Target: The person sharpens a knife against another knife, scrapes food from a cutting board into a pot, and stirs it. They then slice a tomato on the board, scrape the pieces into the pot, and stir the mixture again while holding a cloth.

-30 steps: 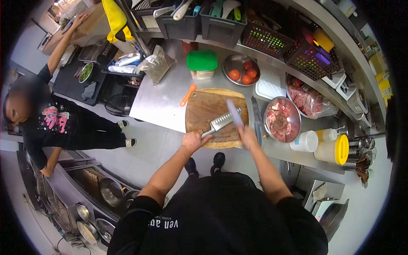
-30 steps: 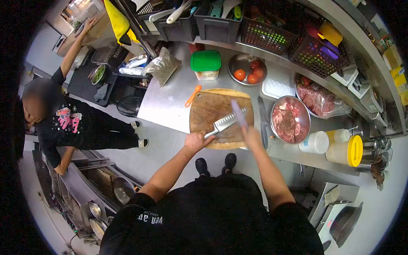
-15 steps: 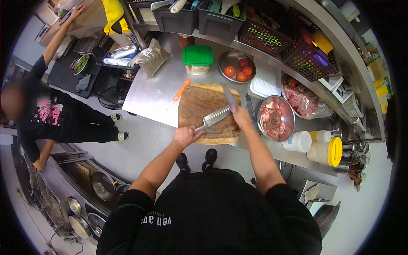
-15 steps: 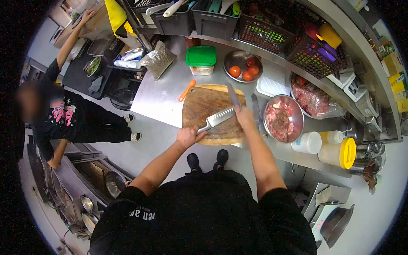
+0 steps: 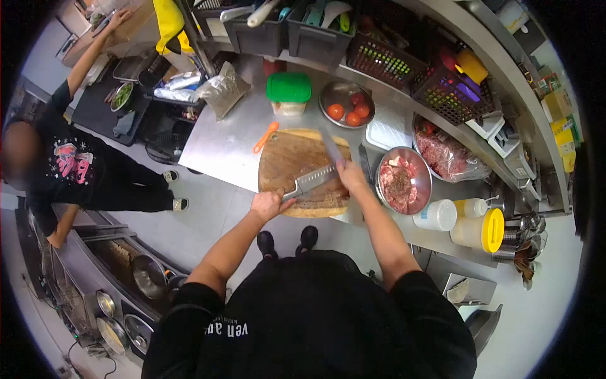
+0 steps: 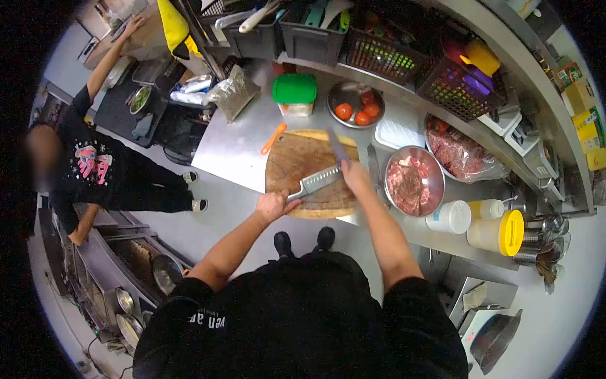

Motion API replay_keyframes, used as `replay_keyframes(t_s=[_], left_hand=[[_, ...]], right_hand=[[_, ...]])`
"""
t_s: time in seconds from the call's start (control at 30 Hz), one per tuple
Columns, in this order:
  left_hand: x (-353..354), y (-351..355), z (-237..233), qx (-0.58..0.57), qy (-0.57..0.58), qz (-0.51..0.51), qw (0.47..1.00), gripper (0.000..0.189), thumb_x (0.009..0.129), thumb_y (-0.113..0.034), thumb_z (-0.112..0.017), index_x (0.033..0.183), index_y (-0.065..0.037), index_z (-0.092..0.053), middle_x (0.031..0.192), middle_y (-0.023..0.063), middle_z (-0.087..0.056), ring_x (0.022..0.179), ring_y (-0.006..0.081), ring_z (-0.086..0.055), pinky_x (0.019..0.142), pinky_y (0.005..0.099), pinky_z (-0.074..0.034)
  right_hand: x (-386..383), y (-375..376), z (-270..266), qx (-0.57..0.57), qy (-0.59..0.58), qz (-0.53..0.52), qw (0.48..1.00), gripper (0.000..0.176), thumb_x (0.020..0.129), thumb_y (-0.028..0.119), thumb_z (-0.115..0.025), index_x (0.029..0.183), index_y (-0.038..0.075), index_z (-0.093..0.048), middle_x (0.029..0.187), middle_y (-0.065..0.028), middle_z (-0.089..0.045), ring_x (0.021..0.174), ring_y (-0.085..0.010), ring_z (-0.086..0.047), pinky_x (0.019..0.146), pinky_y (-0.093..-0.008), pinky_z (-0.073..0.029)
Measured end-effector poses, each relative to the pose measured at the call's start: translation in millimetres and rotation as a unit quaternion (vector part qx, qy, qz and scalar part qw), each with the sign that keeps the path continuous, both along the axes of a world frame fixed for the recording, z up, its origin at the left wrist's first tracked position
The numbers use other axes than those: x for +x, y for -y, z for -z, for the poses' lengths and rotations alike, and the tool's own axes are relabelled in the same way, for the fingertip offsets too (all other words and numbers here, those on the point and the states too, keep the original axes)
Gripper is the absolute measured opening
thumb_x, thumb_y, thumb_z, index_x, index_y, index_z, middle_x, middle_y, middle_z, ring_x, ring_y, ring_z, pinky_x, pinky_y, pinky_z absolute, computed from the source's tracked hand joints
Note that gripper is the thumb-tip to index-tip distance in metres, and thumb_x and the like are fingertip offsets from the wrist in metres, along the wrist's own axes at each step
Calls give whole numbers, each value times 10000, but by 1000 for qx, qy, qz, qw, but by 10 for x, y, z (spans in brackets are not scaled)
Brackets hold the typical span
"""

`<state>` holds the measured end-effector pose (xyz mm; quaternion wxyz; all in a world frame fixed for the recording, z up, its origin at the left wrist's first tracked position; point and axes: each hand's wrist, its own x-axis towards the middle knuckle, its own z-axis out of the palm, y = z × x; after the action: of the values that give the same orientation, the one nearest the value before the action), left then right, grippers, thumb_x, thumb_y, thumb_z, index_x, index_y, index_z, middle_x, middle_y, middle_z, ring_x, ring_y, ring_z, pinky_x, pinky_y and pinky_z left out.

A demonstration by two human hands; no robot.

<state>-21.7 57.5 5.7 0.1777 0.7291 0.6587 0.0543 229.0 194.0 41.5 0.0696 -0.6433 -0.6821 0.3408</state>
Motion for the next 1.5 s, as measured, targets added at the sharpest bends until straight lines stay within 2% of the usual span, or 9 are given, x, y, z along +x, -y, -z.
replay_keyframes(t_s=[0.07,0.17,0.37,0.63,0.83,1.07,1.2,1.33,1.5], left_hand=[[-21,-15,-21,-2,-6,3,1000,557,859,-621,-494,888,-73,-589,696,181,-658,653,359,-663,567,463,-531],[-21,3,35,-20,-3,-1,1000,545,852,-621,-506,900,-85,-592,696,177,-659,644,360,-661,570,461,-531],[32,-52,41,-28,-30,8,999,558,856,-624,-496,893,-76,-593,726,167,-665,679,351,-668,555,449,-531],[8,-56,12,-30,-29,15,999,573,869,-625,-473,906,-70,-609,740,190,-670,693,355,-669,595,470,-528],[25,-32,-79,-11,-39,17,999,581,871,-625,-468,846,-60,-598,706,183,-664,667,350,-667,580,460,-528],[0,-45,-2,11,-15,15,1000,579,858,-626,-485,823,-62,-612,694,180,-661,651,345,-666,572,447,-535],[-4,-24,-124,-33,-8,1,999,582,872,-626,-463,938,-67,-614,729,193,-669,699,356,-671,612,469,-532],[11,-63,-79,-21,-8,15,1000,585,863,-634,-470,900,-68,-614,711,194,-664,680,361,-667,603,469,-530],[-35,-38,-47,-21,0,1,1000,589,853,-641,-479,857,-67,-612,678,194,-655,652,361,-665,589,467,-529]], right_hand=[[159,551,-27,42,-3,-50,998,570,947,471,-403,967,-51,-633,884,-319,-622,811,-488,-610,744,-527,-471],[248,1072,-264,-210,-36,6,977,569,942,474,-411,979,-48,-633,915,-325,-621,846,-492,-606,758,-514,-476],[59,-70,425,27,30,17,999,588,950,479,-400,964,-62,-629,950,-320,-623,950,-451,-599,829,-512,-458],[391,1161,328,2,34,-77,996,596,958,473,-375,961,-65,-634,909,-306,-632,879,-476,-606,804,-521,-469],[115,-1,191,34,59,38,997,590,946,499,-392,968,-32,-648,853,-276,-647,834,-433,-632,770,-524,-476],[203,1117,-282,-235,3,65,970,512,961,433,-410,1029,-37,-601,884,-273,-643,809,-434,-630,788,-513,-491],[24,162,78,29,72,52,996,514,962,455,-391,1133,12,-586,985,-277,-632,963,-426,-602,863,-491,-454],[98,312,-409,51,122,-47,990,362,972,348,-411,1312,284,-514,1013,-224,-633,993,-401,-603,862,-479,-469],[597,1235,-304,79,92,-60,991,356,954,300,-457,1298,285,-544,955,-244,-633,923,-382,-626,826,-504,-463]])
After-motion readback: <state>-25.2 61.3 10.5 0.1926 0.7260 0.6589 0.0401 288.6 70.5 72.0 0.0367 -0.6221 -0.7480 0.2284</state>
